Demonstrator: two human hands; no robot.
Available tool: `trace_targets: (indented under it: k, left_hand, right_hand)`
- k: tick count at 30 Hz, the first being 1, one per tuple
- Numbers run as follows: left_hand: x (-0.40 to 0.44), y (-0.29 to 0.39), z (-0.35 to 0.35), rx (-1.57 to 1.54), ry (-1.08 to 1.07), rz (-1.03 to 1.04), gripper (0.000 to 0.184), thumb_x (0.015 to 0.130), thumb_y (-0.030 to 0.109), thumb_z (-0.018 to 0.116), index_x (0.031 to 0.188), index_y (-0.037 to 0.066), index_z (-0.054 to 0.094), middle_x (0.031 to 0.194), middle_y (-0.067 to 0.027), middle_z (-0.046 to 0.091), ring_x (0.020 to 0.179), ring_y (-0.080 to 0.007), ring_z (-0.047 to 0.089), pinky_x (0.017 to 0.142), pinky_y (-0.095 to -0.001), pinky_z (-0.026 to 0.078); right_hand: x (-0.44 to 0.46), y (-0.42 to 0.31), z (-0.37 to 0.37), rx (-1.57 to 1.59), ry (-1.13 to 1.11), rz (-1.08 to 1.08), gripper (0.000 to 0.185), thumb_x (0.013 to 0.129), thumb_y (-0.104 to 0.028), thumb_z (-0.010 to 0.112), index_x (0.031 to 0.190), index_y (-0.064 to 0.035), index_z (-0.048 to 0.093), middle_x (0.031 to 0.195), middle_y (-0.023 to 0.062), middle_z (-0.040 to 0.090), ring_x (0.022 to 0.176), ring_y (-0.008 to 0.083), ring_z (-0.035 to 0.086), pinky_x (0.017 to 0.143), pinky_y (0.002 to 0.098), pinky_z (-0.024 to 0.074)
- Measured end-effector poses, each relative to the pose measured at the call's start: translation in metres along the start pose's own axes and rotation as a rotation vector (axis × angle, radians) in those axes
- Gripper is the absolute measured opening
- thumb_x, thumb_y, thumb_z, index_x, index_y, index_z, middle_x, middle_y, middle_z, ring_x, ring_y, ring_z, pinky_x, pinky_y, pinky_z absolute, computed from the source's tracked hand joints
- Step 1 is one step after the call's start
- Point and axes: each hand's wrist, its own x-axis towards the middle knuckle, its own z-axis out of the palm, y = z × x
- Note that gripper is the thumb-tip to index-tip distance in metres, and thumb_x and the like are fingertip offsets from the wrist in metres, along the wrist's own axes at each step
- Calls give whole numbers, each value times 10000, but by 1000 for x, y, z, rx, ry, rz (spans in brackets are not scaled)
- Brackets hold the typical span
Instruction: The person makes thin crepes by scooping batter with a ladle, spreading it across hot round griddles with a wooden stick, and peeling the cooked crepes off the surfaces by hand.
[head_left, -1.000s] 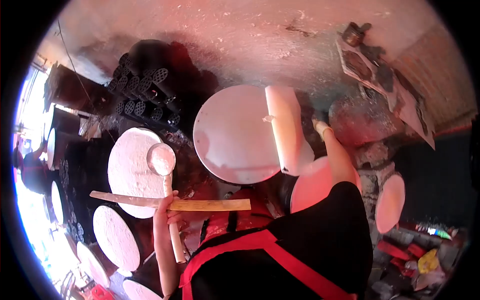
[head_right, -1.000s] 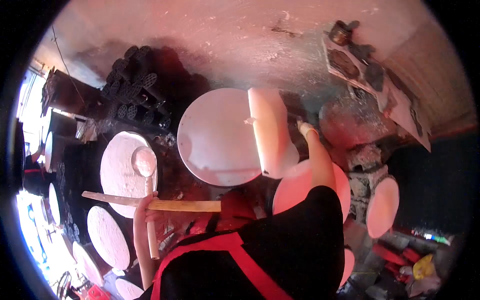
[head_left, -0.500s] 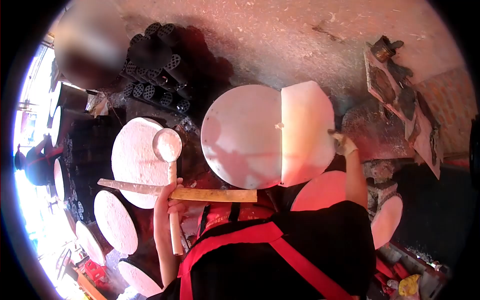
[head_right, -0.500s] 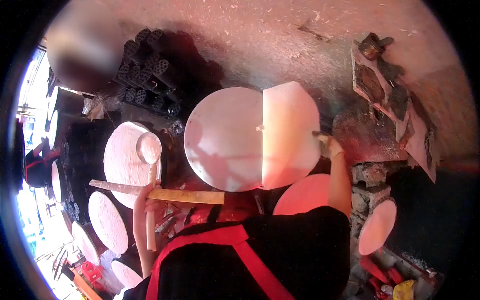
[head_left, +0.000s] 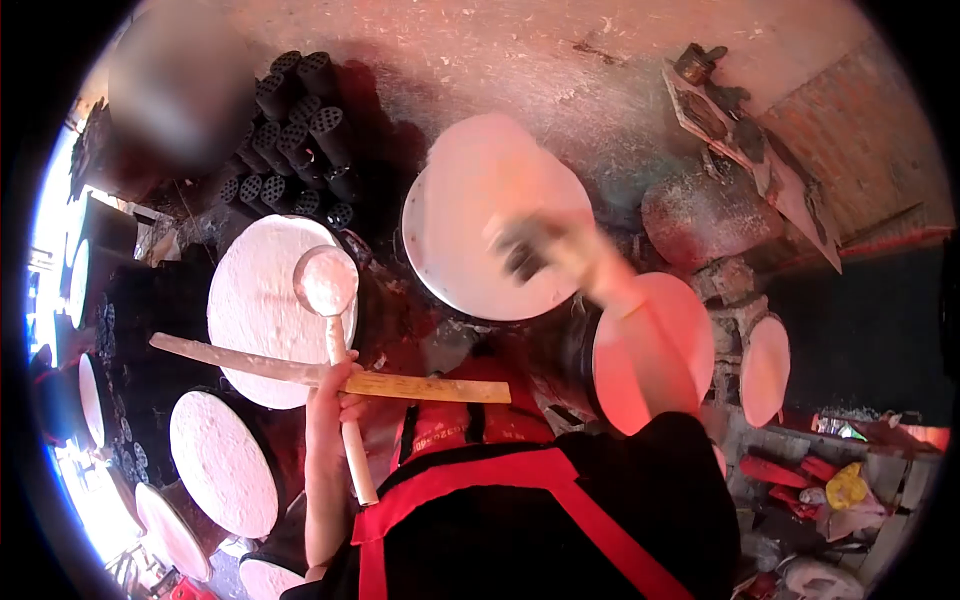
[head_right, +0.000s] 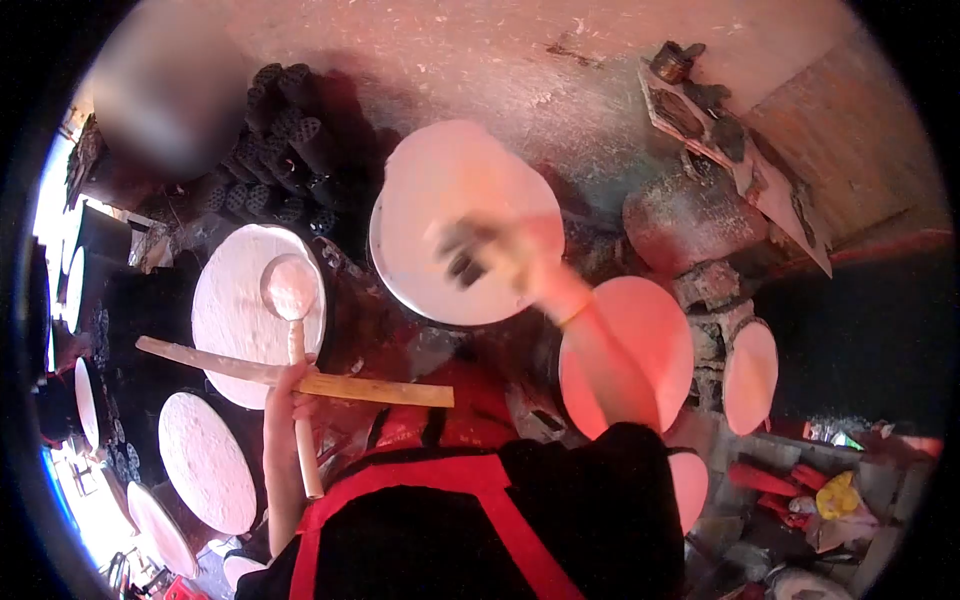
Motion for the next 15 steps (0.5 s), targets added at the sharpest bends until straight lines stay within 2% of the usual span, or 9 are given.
trace_targets:
  k: [2,3,4,5,6,10,13,14,15]
  left_hand:
    - [-5,-5,-9,88,12,-3,251,901,152,563,1086,-13,529,750,5,477,468,-13,323,364,-158,235]
    - [-5,-7,-13,136,3,-15,250,899,157,568,1084,-7,535,744,8,474,471,-13,326,369,-159,237]
    - [-5,-10,-14,182,-5,-25,249,897,163,573,1082,-1,540,738,12,472,473,-13,329,375,-159,238]
    - [-7,-15,-10,202,-19,-22,233,906,203,581,1043,16,551,742,17,472,477,-12,332,389,-154,237]
    - [-12,-18,-3,296,-25,-18,313,912,304,590,1040,24,539,740,25,453,482,-10,324,398,-150,230]
    - [-12,-22,1,13,-341,-233,316,944,358,518,1020,52,507,717,25,405,483,-10,301,371,-133,219]
    - [-5,-30,-2,19,-365,-332,218,948,225,518,1032,25,492,711,13,409,484,-21,315,365,-138,231]
    - [-5,-34,1,10,-347,-348,195,943,189,516,1033,18,489,711,10,409,484,-24,319,363,-139,236]
    - [-5,-38,4,1,-328,-363,174,939,154,513,1034,12,485,710,7,410,484,-28,322,362,-140,240]
  right_hand:
    - [-2,54,66,-285,-292,-326,403,940,-243,511,1240,25,492,1046,113,636,930,257,610,828,366,495]
    - [-11,44,103,-229,-394,-228,477,886,-260,598,1255,17,478,1011,128,649,928,279,616,802,374,493]
    - [-12,59,129,-645,-434,-147,564,821,-296,677,1262,-7,474,955,159,655,865,284,627,747,386,495]
    - [-16,76,159,-714,-306,-199,598,787,-301,702,1257,-14,468,881,166,647,735,257,632,652,370,498]
    - [-18,42,180,-397,-401,243,490,836,-113,651,1268,-3,447,834,93,628,722,169,603,630,299,492]
    - [-76,92,179,420,-5,311,364,836,-92,625,1168,-43,486,821,67,626,643,133,600,539,267,476]
    - [-137,137,153,317,541,38,468,870,-23,558,1313,-57,412,943,86,589,704,104,569,547,222,464]
    - [-156,172,123,952,632,124,493,901,-32,520,1370,-68,372,983,83,581,737,87,539,592,204,459]
    - [-161,166,119,206,783,130,490,927,-51,474,1402,-93,359,945,56,574,736,111,549,643,209,470]
